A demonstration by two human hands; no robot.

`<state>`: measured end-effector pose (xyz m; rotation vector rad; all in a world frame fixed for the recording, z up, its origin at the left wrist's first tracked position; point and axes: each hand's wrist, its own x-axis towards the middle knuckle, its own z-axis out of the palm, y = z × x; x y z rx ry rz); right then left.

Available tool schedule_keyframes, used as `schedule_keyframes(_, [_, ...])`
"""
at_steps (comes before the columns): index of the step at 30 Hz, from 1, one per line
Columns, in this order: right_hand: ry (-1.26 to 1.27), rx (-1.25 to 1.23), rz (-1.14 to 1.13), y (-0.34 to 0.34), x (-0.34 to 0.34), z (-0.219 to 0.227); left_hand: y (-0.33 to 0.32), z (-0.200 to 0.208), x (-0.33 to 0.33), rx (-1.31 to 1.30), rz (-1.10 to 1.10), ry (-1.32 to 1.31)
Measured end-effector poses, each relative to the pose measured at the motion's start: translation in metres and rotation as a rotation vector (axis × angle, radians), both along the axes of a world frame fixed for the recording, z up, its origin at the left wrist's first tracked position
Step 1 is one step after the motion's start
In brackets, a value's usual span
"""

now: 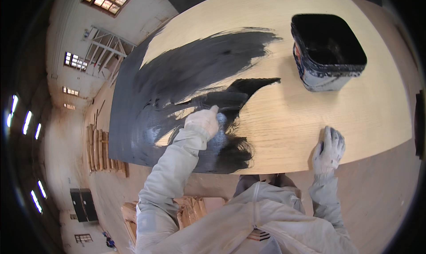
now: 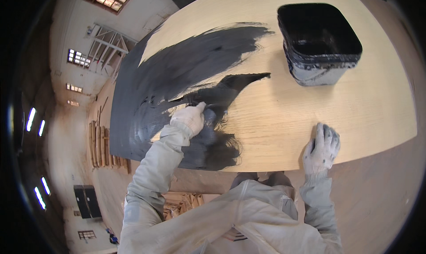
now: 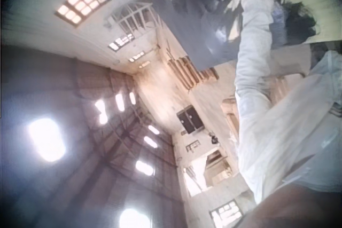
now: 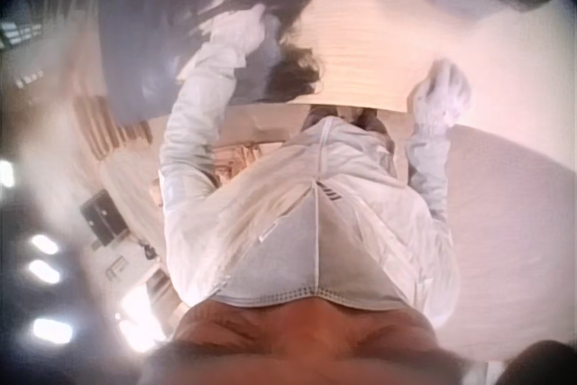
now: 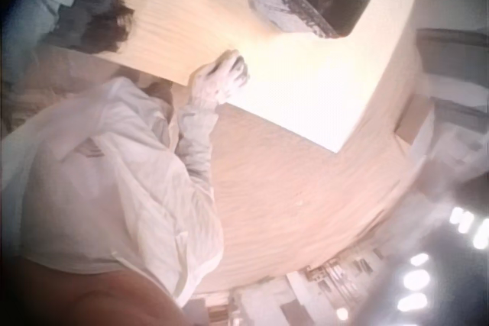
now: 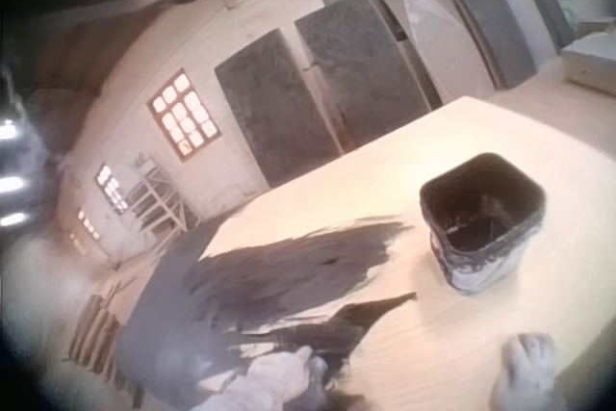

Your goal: The person paints a large wooden board with black paint using a brush. They repeatedly dip the brush into a paint container and apply broad strokes across the surface, gradually covering more of the board.

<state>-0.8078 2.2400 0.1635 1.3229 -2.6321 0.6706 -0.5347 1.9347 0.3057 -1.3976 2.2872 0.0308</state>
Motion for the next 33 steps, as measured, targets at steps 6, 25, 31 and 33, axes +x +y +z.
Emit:
schedule_keyframes(6, [0.012,-0.054,0.005,-0.001,0.003,0.0,-0.035,0.004,-0.016,-0.027,0.138,-0.038])
schedule_keyframes(25, [0.049,-0.08,-0.334,0.033,-0.049,-0.012,-0.043,0.019,-0.101,0.016,0.054,-0.074])
schedule_keyframes(31, [0.031,-0.099,-0.276,0.031,-0.044,-0.012,-0.057,0.034,-0.092,0.065,0.124,-0.061])
schedule_keyframes(33, [0.052,-0.078,-0.319,0.035,-0.052,-0.012,-0.013,0.046,-0.112,0.06,0.089,-0.036])
